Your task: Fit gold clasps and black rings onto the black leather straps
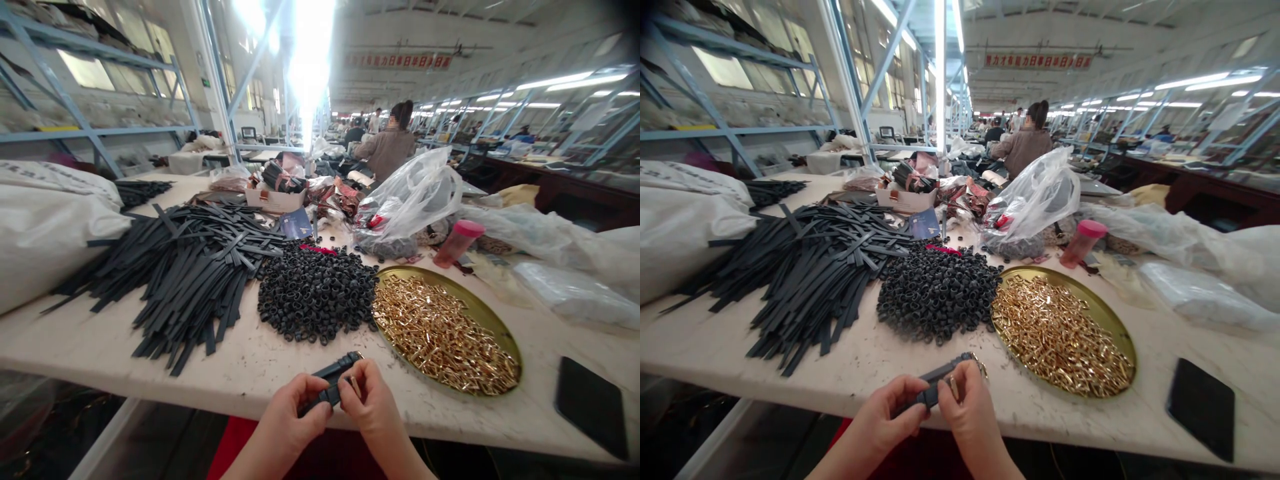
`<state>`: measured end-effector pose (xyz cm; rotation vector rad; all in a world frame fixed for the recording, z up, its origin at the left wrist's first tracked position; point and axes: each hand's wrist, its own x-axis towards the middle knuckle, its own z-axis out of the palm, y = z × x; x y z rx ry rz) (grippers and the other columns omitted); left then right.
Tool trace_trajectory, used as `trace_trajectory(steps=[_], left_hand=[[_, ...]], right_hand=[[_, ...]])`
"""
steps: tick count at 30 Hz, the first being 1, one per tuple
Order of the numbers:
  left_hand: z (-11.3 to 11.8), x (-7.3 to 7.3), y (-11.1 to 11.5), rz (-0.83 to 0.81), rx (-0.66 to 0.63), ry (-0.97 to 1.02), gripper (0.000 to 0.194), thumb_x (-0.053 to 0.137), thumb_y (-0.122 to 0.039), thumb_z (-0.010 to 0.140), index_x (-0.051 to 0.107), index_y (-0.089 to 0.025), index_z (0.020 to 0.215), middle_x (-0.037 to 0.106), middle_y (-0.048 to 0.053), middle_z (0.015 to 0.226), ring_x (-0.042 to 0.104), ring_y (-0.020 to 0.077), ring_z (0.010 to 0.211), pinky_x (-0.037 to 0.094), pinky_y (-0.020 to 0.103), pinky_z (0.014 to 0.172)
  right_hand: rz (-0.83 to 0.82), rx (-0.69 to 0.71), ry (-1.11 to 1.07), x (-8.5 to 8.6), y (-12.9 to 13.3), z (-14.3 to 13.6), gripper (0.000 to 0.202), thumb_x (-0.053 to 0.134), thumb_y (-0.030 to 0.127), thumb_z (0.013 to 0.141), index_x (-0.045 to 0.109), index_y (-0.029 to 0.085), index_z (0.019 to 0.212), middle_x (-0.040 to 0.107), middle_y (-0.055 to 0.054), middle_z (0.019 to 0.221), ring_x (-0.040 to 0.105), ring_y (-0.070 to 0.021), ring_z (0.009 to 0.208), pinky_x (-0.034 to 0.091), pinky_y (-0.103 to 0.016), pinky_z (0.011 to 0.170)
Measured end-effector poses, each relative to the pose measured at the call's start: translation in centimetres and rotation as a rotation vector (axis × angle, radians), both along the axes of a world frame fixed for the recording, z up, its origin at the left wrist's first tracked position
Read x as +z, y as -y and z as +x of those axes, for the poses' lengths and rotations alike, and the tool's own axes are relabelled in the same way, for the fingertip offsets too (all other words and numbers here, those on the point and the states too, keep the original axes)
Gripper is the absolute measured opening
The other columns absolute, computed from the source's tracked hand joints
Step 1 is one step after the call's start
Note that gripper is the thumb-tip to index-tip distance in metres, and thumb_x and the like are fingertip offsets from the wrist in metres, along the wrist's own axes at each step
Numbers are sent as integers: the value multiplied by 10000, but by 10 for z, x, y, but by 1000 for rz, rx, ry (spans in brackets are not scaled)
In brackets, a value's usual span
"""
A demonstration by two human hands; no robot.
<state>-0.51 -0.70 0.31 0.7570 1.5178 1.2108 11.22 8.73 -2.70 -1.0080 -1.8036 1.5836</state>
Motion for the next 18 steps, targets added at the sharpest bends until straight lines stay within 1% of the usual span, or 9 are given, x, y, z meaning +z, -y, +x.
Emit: trace_trajectory(steps=[1,2,4,6,8,10,13,15,18], left_hand=[[0,-1,0,4,-13,27,204,541,-221,679,547,-128,860,565,-24,648,483,88,555,364,208,544],[0,-2,1,7,-31,54,223,547,-222,678,550,-122,877,584,-11,675,504,90,573,378,213,567],[1,-4,2,-9,-65,116,237,561,-219,668,555,-116,882,612,8,710,537,94,590,397,219,588],[2,-6,3,-60,-78,173,248,582,-211,638,547,-119,866,617,3,676,554,96,557,402,215,554],[4,-7,4,-125,-80,208,272,596,-206,611,531,-126,863,603,-17,600,559,99,511,390,203,507],[7,-8,3,-176,-98,223,288,596,-199,601,525,-124,870,597,-22,551,556,100,485,379,194,486],[10,-10,0,-188,-132,214,256,575,-169,608,538,-114,855,612,-10,548,545,91,482,376,189,489],[10,-12,-1,-171,-128,217,227,570,-167,613,541,-113,832,608,-12,558,537,85,486,370,187,490],[5,-13,-3,-154,-125,211,285,568,-162,611,525,-117,889,615,-16,599,547,90,528,374,192,517]], right_hand=[[55,16,24,0,0,2,217,533,379,731,469,199,832,489,50,589,456,-108,527,358,-229,515],[97,69,47,0,-1,5,215,522,366,739,480,202,871,505,43,620,471,-113,551,364,-228,525],[143,221,95,2,-1,12,171,478,363,771,507,206,832,506,38,627,472,-114,567,356,-223,521],[153,339,140,3,-2,19,174,439,357,798,513,205,757,489,40,603,452,-109,553,337,-219,503],[191,394,169,5,-2,25,144,438,316,800,523,207,761,508,36,619,460,-111,570,340,-219,518],[299,443,193,7,-3,29,112,451,261,787,548,209,765,550,21,659,488,-120,608,351,-228,553],[466,519,234,11,-2,30,129,451,221,778,571,208,731,585,0,685,514,-138,644,354,-243,580],[430,527,253,10,-3,30,131,445,227,787,566,207,743,597,-6,711,527,-142,668,369,-244,597],[272,468,254,4,-4,30,137,423,275,816,545,214,825,607,-6,771,547,-144,717,399,-248,641]])
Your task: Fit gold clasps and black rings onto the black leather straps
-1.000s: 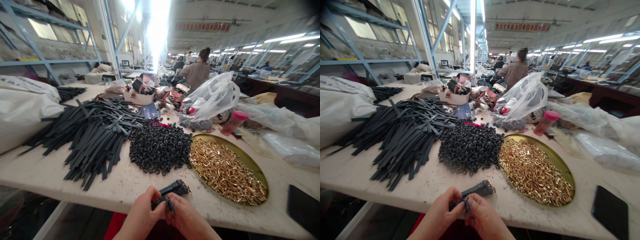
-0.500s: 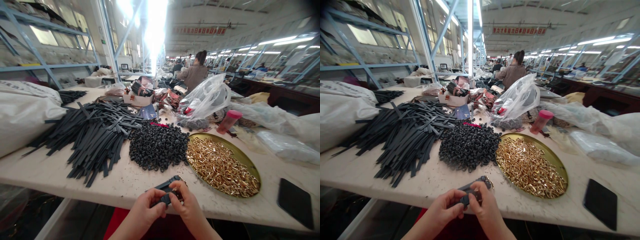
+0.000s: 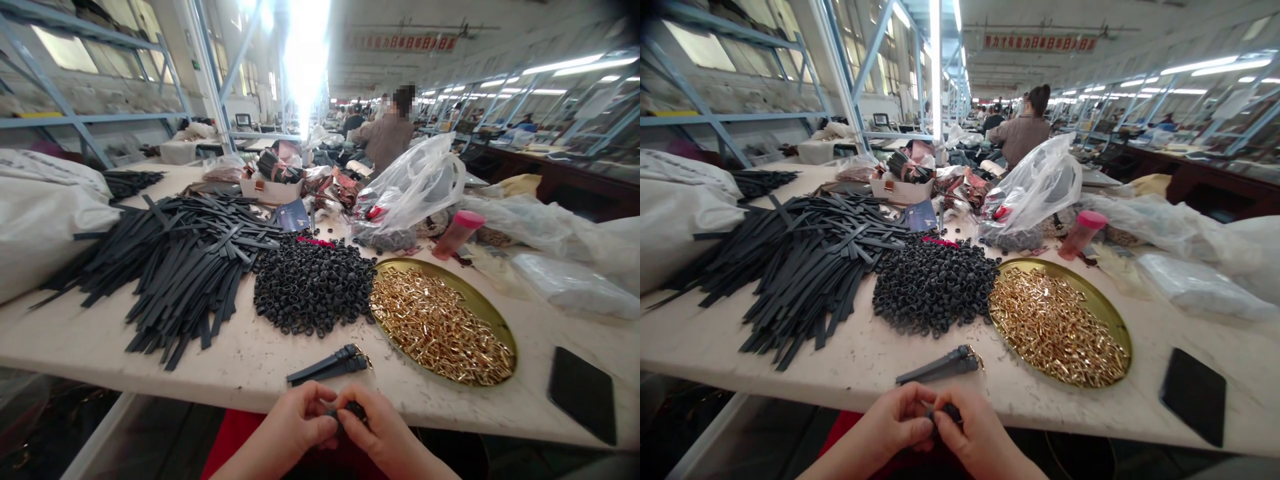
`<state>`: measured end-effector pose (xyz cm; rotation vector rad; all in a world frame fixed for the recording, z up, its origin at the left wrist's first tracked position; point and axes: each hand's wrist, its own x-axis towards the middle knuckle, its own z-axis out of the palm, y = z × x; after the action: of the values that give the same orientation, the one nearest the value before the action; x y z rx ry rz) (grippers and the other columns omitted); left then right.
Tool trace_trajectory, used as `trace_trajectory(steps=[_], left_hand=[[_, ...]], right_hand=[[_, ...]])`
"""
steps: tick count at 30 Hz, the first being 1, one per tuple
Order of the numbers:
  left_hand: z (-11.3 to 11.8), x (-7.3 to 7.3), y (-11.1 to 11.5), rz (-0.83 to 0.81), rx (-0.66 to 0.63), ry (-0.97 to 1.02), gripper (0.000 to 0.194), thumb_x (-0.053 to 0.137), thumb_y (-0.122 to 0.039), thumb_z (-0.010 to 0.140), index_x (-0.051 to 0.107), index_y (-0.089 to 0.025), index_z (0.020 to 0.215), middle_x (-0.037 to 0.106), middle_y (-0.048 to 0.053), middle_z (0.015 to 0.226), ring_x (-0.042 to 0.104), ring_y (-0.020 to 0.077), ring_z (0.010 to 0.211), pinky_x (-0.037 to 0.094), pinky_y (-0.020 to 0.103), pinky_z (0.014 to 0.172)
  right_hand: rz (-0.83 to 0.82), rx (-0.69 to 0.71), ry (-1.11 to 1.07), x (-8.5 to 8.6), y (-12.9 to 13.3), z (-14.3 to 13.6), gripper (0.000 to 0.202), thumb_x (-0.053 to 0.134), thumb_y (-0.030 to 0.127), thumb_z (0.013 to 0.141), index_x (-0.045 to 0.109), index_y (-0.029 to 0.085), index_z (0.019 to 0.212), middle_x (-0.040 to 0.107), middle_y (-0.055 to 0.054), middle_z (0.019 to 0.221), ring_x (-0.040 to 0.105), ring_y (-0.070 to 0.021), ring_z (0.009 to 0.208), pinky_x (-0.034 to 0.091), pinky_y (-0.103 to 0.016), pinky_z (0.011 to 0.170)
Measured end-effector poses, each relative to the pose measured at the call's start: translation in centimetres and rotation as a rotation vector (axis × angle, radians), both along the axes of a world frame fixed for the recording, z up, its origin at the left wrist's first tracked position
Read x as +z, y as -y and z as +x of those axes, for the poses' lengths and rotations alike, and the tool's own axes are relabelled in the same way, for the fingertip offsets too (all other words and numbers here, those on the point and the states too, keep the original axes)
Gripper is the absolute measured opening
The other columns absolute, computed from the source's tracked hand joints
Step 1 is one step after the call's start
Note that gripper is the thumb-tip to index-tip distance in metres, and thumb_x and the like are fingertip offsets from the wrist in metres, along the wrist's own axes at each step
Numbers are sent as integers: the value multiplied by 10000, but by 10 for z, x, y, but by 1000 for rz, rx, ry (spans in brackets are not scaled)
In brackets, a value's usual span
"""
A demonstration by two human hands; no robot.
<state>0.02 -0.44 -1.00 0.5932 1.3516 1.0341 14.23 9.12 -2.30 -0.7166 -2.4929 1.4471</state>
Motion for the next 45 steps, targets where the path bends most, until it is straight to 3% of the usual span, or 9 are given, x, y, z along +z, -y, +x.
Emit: trace_trajectory(steps=[9,11,15,20,24,30,34,38,45], left_hand=[[-7,-7,-21,49,-37,-143,281,550,-151,637,538,-133,917,626,0,696,571,135,652,407,227,599],[-14,-10,-33,93,-82,-312,312,543,-181,670,530,-148,980,626,4,720,567,147,673,402,236,612],[-29,-20,-51,134,-117,-952,232,491,-228,750,565,-175,963,620,30,768,554,185,736,397,290,684],[-44,-25,-43,153,-88,-1223,155,450,-206,810,603,-209,827,609,20,870,550,158,844,410,242,743],[-101,-13,-21,37,29,-1529,221,365,-244,871,584,-210,874,605,21,886,554,142,849,411,232,776],[-206,-2,-19,-285,221,-1718,243,397,-237,866,528,-115,1032,570,122,1013,542,204,948,424,330,814],[-228,-10,-35,-455,228,-1719,226,487,-306,841,555,-113,937,601,63,918,582,167,813,476,347,726],[-227,-8,-38,-529,241,-1712,232,492,-320,840,576,-107,873,619,45,833,592,146,746,488,326,684],[-174,39,6,-263,316,-1807,267,319,-275,867,550,-142,887,621,88,890,594,191,800,428,288,686]], right_hand=[[24,-37,-67,-13,-6,-8,165,375,290,844,508,203,887,610,-33,839,561,-152,772,424,-269,685],[104,-74,-34,-10,-17,-16,188,352,293,856,515,206,887,607,-33,826,555,-160,765,424,-284,672],[464,-162,13,-16,-48,-38,226,355,263,858,570,200,830,595,-62,867,540,-199,839,423,-356,741],[696,-160,-78,-55,-58,-41,197,428,290,836,590,222,927,626,-62,909,583,-193,855,485,-347,748],[927,-151,-186,-81,-55,-28,247,493,358,800,597,214,971,655,-74,919,623,-190,834,533,-300,715],[1162,-173,-204,-76,-57,-31,349,515,428,767,618,194,1005,680,-101,931,651,-217,806,565,-307,657],[1133,-196,-191,-75,-56,-33,358,498,427,778,617,186,1015,675,-104,961,646,-224,845,569,-324,683],[916,-272,-120,-76,-53,-28,340,451,401,817,581,203,1061,645,-88,1042,613,-213,943,551,-347,775],[658,-449,-170,-43,-50,-17,309,391,357,847,513,205,1087,588,-95,1089,542,-227,1034,475,-435,882]])
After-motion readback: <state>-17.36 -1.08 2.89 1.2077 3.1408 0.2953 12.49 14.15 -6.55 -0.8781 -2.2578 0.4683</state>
